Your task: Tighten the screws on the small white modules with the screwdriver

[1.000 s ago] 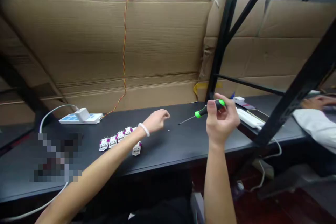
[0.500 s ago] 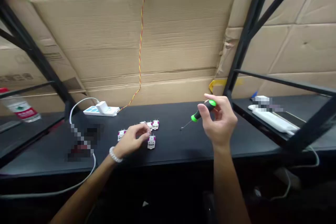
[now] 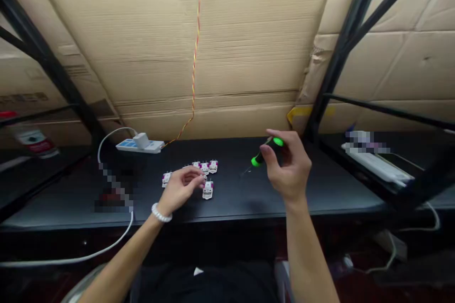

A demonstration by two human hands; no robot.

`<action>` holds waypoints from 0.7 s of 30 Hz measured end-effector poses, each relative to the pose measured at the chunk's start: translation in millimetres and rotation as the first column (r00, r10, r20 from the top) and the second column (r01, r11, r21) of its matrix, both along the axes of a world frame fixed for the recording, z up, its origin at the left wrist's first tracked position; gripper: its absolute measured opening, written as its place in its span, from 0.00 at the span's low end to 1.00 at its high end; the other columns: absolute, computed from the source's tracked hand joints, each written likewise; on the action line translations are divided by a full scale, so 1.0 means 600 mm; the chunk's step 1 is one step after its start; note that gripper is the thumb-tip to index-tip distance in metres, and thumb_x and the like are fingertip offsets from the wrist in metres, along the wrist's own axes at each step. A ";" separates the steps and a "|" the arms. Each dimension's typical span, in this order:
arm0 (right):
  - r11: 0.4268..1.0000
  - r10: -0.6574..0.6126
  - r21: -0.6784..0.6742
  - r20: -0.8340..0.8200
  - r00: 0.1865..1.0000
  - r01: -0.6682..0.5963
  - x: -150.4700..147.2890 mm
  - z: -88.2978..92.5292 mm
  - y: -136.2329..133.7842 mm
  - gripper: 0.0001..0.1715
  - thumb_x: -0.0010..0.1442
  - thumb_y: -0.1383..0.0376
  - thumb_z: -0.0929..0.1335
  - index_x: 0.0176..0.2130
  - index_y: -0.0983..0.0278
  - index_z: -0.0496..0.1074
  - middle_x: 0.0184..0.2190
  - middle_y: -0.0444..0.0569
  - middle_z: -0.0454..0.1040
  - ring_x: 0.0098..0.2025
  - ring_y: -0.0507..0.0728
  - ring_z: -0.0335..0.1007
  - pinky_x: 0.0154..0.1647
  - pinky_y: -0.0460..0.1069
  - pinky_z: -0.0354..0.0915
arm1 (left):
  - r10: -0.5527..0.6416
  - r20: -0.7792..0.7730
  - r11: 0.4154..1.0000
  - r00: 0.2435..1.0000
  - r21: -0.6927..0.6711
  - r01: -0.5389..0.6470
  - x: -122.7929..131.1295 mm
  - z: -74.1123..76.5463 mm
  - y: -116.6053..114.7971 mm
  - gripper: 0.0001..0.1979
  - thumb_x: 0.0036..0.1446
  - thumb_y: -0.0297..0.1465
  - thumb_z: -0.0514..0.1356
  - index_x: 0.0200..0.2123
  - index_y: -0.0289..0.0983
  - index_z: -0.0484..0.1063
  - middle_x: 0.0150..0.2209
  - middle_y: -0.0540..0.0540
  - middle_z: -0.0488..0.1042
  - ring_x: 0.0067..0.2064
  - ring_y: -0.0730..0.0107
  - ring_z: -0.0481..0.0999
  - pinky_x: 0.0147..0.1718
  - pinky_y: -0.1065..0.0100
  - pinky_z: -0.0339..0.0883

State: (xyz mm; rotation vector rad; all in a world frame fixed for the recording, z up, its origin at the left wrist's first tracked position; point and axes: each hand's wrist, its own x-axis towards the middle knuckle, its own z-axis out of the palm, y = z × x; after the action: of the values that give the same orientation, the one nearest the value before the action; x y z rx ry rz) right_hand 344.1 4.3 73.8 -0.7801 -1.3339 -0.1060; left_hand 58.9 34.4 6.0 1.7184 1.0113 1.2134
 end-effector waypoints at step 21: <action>0.901 0.425 -0.318 0.499 0.755 -0.297 -0.124 -0.035 -0.008 0.04 0.72 0.67 0.71 0.45 0.60 0.79 0.39 0.50 0.85 0.39 0.57 0.83 0.41 0.50 0.76 | 0.117 0.016 0.751 0.993 0.653 -0.099 0.003 0.024 -0.030 0.07 0.69 0.27 0.66 0.40 0.41 0.86 0.39 0.45 0.87 0.40 0.65 0.86 0.43 0.65 0.81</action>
State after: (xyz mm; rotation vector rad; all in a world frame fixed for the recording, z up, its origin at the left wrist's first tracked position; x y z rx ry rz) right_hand 269.7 -0.3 52.9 -0.6784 -2.0724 0.1421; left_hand 60.5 16.5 20.6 2.2281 0.7409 1.7741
